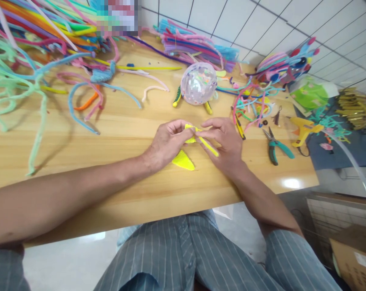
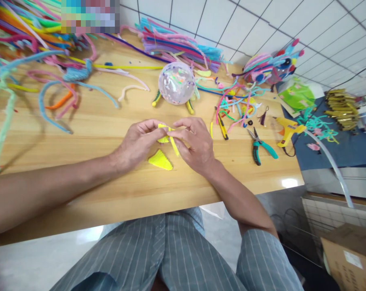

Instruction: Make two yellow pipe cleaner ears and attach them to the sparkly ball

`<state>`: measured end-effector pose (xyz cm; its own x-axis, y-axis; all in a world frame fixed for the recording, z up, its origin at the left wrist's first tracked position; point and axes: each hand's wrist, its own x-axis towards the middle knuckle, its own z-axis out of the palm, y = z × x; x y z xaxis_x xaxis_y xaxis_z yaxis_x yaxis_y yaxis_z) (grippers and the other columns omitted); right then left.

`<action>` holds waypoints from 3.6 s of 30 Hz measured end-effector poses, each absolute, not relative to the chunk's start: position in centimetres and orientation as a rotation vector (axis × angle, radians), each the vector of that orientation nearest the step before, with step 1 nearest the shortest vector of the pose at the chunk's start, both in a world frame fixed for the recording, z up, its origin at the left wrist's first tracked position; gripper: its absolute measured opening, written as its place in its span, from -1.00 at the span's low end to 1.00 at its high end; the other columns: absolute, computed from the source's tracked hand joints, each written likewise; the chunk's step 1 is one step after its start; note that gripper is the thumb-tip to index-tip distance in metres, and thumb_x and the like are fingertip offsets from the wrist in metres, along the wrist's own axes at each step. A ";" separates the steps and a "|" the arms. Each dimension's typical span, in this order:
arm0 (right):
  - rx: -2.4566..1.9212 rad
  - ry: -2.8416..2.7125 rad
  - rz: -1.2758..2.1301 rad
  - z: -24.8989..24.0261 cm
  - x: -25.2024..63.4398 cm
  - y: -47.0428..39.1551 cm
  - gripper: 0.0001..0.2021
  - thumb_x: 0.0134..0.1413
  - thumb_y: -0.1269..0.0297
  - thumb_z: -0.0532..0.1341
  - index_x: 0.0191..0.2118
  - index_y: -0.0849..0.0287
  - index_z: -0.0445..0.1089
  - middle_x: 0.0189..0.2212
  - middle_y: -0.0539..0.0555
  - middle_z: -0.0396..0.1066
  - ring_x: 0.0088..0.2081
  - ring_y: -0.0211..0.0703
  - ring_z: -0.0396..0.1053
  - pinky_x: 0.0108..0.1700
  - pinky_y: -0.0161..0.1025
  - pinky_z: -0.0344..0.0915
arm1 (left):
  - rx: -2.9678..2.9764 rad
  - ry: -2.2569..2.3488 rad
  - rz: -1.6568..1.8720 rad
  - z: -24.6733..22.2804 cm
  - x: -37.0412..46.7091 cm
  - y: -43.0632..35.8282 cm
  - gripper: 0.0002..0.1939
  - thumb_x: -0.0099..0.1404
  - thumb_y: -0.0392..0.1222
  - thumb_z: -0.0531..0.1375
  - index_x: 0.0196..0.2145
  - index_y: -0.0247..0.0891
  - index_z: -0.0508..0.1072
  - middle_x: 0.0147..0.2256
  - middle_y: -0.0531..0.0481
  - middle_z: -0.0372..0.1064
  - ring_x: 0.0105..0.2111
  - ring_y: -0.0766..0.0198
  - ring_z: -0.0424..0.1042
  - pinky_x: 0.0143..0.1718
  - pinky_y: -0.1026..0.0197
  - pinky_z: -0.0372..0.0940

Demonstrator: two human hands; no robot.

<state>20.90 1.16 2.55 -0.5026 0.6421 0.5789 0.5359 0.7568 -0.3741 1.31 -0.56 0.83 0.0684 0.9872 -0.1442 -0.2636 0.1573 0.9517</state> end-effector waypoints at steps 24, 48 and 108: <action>-0.917 -2.255 0.149 2.0 21.7 1.5 -0.81 0.32 0.13 0.39 0.01 -0.15 0.60 0.14 0.14 0.53 0.11 0.17 0.50 0.09 0.18 0.51 | 0.643 0.825 1.148 1.9 1.6 -0.7 -0.69 0.13 -0.03 0.56 -0.40 -0.24 0.57 -0.38 0.02 0.54 -0.35 0.29 0.53 -0.25 0.22 0.48; -1.144 -1.596 1.245 2.3 19.0 0.5 -0.59 0.15 -0.18 0.47 -0.24 0.06 0.46 -0.32 -0.04 0.49 -0.30 -0.20 0.42 -0.19 -0.21 0.43 | 0.832 1.040 1.241 2.1 1.1 -0.4 -0.66 0.20 0.09 0.52 -0.39 -0.22 0.60 -0.37 0.01 0.58 -0.31 0.23 0.48 -0.25 0.22 0.37; -1.031 -1.562 1.399 1.2 18.6 2.9 -0.75 0.04 0.06 0.27 -0.48 0.08 0.30 -0.55 -0.11 0.24 -0.43 -0.24 0.14 -0.37 -0.26 0.07 | 0.748 1.100 1.149 2.9 1.3 -0.2 -0.54 -0.03 0.04 0.66 -0.42 -0.26 0.56 -0.42 0.05 0.49 -0.42 0.39 0.39 -0.34 0.31 0.31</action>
<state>18.59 2.86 1.19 -0.3639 0.9308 0.0346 0.0678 0.0635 -0.9957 1.35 -0.20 2.93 0.0286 0.9581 -0.2849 -0.3264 0.2783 0.9033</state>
